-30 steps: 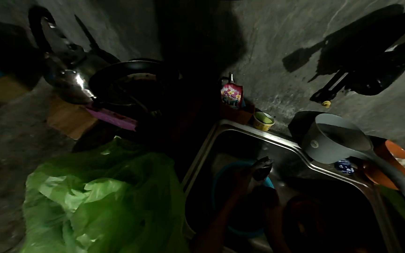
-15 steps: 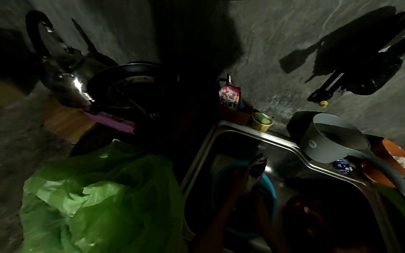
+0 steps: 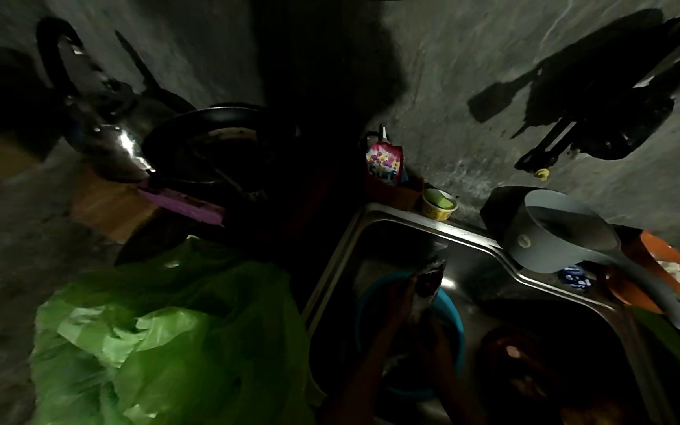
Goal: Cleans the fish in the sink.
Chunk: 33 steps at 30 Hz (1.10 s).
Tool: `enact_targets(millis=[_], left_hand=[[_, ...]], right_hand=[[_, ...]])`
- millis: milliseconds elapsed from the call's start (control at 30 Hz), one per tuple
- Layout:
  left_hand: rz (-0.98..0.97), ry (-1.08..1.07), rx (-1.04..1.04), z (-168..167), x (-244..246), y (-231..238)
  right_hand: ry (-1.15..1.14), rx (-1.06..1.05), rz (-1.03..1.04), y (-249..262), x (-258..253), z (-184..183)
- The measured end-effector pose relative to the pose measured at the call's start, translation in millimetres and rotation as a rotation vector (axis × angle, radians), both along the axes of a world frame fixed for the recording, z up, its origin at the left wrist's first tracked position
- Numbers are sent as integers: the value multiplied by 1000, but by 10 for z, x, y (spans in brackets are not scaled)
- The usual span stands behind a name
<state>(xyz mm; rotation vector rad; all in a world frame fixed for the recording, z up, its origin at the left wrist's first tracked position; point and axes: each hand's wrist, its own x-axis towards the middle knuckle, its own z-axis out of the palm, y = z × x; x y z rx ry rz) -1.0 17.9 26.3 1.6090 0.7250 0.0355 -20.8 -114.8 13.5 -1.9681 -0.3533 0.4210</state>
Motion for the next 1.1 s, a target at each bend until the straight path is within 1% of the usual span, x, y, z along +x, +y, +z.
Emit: enact_targets(millis=[67,133,200,233,333,400,467,600,700,800,967,1100], left_hand=[[8,-2,2,-12,-1,-4],[20,7,3,-14,-7,-9],[18,32,10,-26,-1,-13],[17,37,2,-24,2,-15],[13,51,18,-24,3,-13],[18,51,21,-22,-3,-7],[24,37,-7,-19,-12,-7],[-2,38,0,-23,-4,-17],[-83,63,53,24,-12,-5],[-83,8,40,45,-14,-39],[-36,65,44,6,-6,-4],[-19,81,37,-2,10,-4]], right_hand=[[-4,24,-48,0,-49,38],[-62,30,-109,22,-79,53],[-133,49,-104,21,-62,25],[-134,58,-89,20,-48,25],[-15,90,-82,34,14,53],[23,141,-78,35,59,35],[32,173,-33,10,93,13],[108,28,93,-64,163,103],[179,-68,185,-137,246,110],[202,-103,201,-169,282,183],[140,-56,90,-230,187,300],[98,14,25,-278,166,266]])
